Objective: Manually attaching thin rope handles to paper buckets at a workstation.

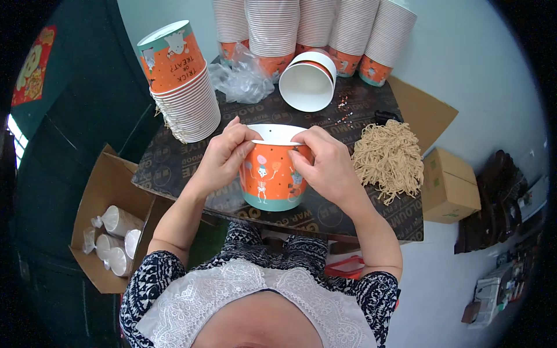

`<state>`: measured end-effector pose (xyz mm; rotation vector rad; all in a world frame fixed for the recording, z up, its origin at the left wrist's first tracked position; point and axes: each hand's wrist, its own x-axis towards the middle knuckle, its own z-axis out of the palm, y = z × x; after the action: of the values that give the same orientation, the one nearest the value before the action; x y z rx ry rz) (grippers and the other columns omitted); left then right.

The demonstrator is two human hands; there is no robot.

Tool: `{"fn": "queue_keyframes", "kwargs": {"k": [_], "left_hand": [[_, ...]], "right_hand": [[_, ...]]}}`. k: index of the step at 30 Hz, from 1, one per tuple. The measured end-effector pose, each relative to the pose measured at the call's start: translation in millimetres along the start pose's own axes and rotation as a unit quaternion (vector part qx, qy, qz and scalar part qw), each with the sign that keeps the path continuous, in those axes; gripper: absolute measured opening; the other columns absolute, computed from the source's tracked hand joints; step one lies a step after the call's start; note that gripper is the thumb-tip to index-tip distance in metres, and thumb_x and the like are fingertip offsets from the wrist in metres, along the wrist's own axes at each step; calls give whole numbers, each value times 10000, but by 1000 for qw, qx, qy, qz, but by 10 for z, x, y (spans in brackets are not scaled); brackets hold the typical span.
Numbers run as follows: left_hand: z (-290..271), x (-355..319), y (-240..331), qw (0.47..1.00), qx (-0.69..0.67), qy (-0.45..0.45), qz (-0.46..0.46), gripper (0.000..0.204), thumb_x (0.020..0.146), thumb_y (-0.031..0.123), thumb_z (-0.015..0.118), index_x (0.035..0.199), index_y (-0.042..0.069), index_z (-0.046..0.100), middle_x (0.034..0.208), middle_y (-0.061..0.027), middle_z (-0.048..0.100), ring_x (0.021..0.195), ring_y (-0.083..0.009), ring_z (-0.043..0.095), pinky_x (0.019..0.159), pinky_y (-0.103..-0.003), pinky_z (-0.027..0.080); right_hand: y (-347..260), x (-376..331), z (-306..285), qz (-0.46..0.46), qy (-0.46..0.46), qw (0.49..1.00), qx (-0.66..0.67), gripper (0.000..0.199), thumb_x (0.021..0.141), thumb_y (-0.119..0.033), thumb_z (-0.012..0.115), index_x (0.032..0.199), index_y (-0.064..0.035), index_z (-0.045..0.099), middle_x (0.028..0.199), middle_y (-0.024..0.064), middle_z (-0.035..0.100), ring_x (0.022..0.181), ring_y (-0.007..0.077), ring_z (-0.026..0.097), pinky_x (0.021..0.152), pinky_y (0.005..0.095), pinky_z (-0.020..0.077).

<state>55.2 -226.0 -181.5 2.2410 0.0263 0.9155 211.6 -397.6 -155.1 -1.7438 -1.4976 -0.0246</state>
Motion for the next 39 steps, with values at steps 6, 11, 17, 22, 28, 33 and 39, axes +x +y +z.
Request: {"fn": "queue_keyframes", "kwargs": {"k": [6, 11, 17, 22, 28, 33, 39], "left_hand": [[31, -103, 143, 983, 136, 21, 118, 170, 807, -57, 612, 944, 42, 599, 793, -98, 544, 836, -302, 589, 1126, -588, 254], [94, -240, 229, 987, 124, 2, 106, 137, 819, -60, 614, 916, 35, 632, 749, -100, 582, 766, -297, 607, 980, -479, 447], [53, -183, 403, 991, 87, -100, -2, 110, 833, 23, 676, 938, 2, 649, 809, -165, 660, 768, -328, 665, 695, -396, 521], [98, -99, 406, 985, 74, -155, 19, 119, 839, 44, 680, 947, 1, 654, 820, -165, 667, 769, -333, 665, 690, -400, 518], [184, -56, 359, 977, 74, -197, 23, 96, 847, 62, 675, 916, -2, 656, 803, -160, 660, 753, -340, 656, 678, -399, 514], [179, -34, 369, 974, 71, -214, -11, 107, 863, 96, 624, 858, -9, 643, 809, -192, 662, 778, -386, 651, 683, -449, 506], [160, 14, 360, 965, 81, -237, -76, 112, 855, 89, 639, 864, -22, 637, 768, -207, 655, 726, -369, 652, 653, -423, 506]], "right_hand": [[104, -67, 132, -78, 38, 996, -21, 187, 780, 20, 676, 938, 4, 576, 910, 144, 607, 788, 305, 628, 688, 377, 510], [360, -194, 340, -218, 111, 969, -45, 253, 725, 52, 702, 931, -8, 567, 910, 137, 602, 785, 314, 611, 677, 372, 509], [510, -335, 410, -338, 129, 927, -100, 321, 694, 40, 728, 981, -8, 592, 954, 116, 602, 750, 268, 594, 597, 343, 499], [492, -368, 405, -387, 132, 903, -133, 299, 734, -21, 719, 1007, 4, 600, 984, 115, 597, 728, 238, 581, 586, 327, 492], [472, -399, 417, -397, 128, 900, -124, 238, 751, -45, 671, 970, 28, 613, 976, 119, 595, 727, 233, 582, 601, 315, 497], [478, -378, 480, -391, 153, 901, -109, 226, 741, -52, 667, 947, 25, 617, 954, 114, 590, 729, 224, 586, 604, 307, 502], [497, -330, 530, -362, 143, 917, -87, 197, 745, -60, 661, 922, 9, 609, 919, 92, 587, 736, 216, 586, 608, 306, 504]]}}
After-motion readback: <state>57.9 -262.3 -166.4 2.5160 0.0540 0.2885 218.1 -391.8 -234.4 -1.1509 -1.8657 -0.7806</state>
